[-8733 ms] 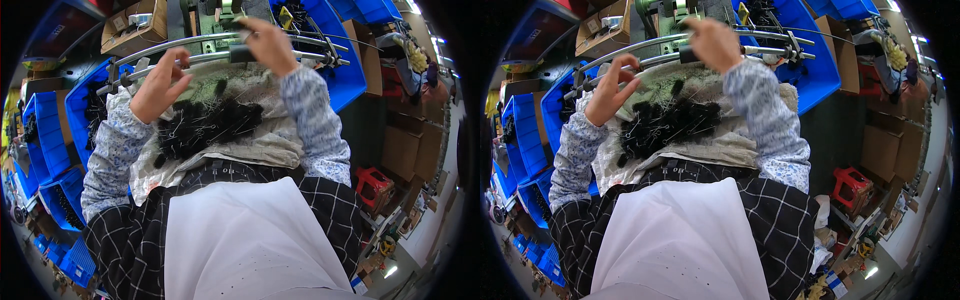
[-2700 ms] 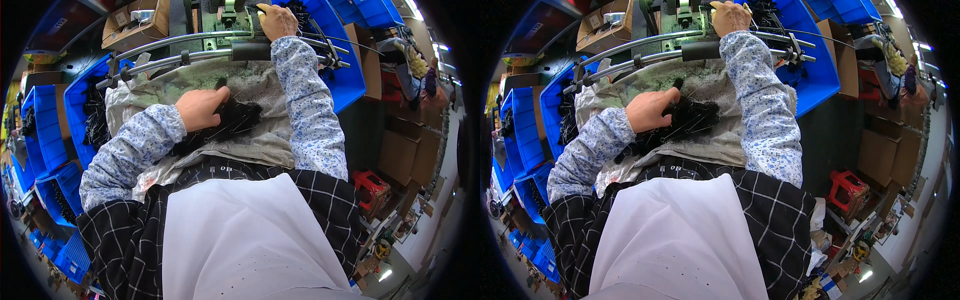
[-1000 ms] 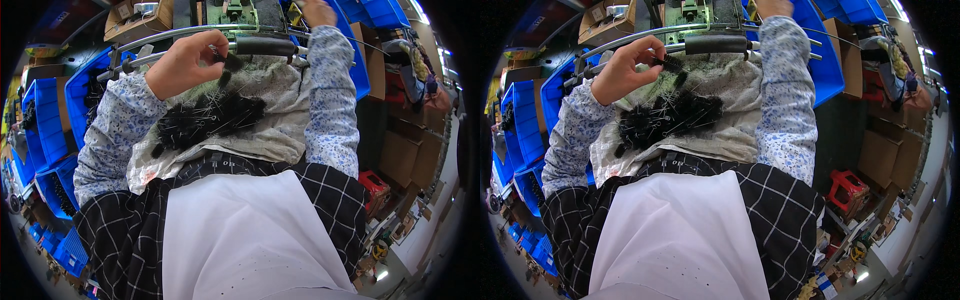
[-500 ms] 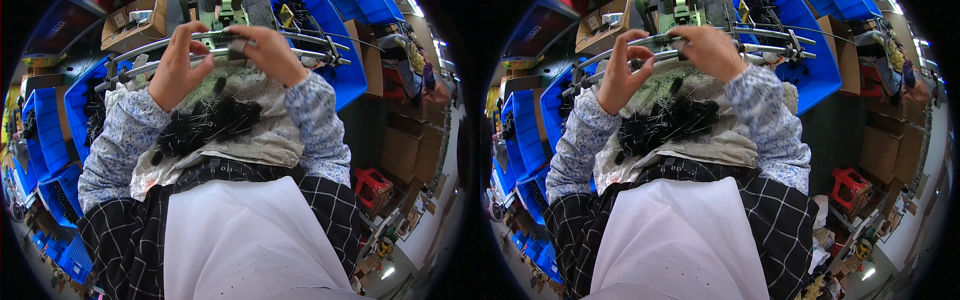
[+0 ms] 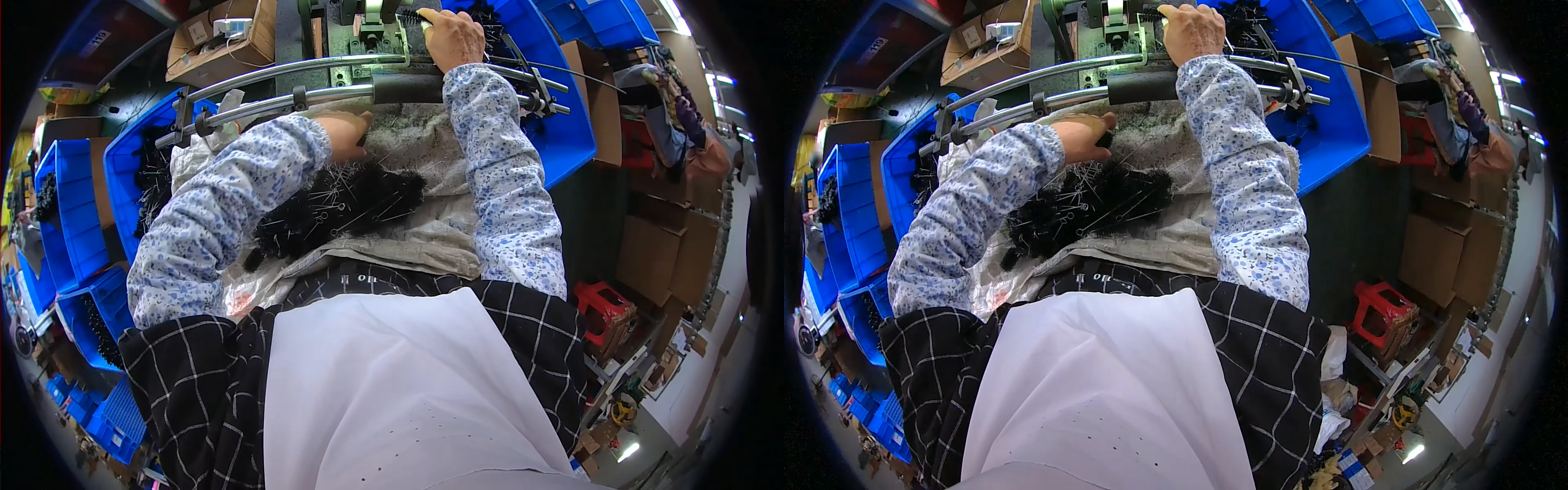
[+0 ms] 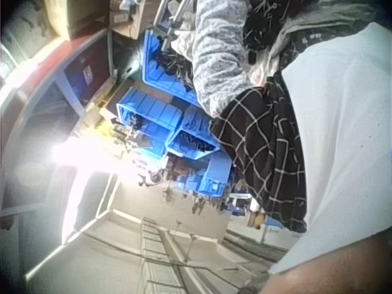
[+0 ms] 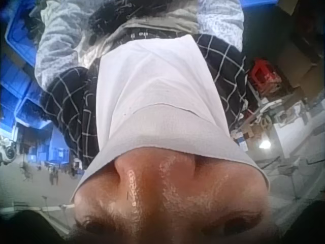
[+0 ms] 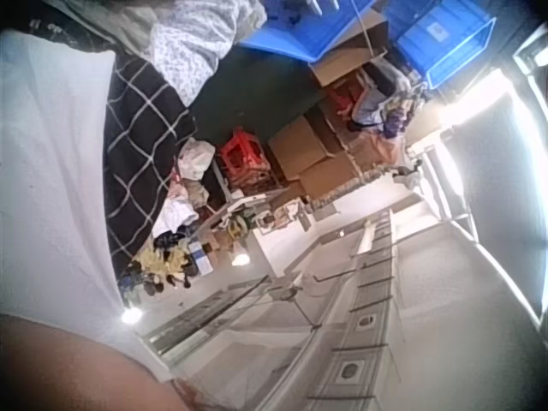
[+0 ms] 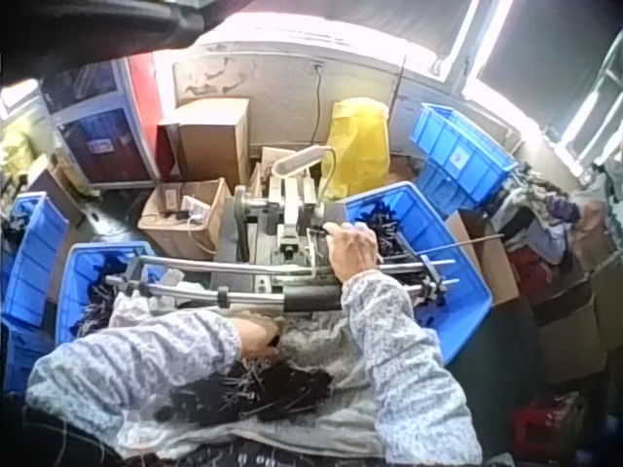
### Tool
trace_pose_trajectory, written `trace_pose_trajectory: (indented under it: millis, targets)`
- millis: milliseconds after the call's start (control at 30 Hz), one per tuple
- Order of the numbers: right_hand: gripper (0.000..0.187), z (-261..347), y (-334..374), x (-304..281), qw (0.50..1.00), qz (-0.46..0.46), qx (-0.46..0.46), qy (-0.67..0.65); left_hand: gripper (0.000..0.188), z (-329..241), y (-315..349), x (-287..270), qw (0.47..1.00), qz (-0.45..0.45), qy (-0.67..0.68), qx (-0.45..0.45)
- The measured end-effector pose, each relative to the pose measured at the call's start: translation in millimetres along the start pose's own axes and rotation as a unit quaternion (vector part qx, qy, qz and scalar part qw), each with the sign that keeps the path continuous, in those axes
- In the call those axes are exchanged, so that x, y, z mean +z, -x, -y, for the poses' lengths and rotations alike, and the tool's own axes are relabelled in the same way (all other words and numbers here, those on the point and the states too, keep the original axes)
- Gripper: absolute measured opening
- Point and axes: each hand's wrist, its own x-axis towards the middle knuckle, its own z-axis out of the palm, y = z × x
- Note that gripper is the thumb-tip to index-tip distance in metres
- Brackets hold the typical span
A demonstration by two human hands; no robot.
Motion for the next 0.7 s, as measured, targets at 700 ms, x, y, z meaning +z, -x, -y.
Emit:
trace_pose_trajectory:
  millis: [700]
  targets:
    - [0.041,-22.0,17.0,20.0,0.996,0.028,0.084,0.015,0.03,-11.2,40.1,-21.8,0.976,-0.131,0.145,0.095]
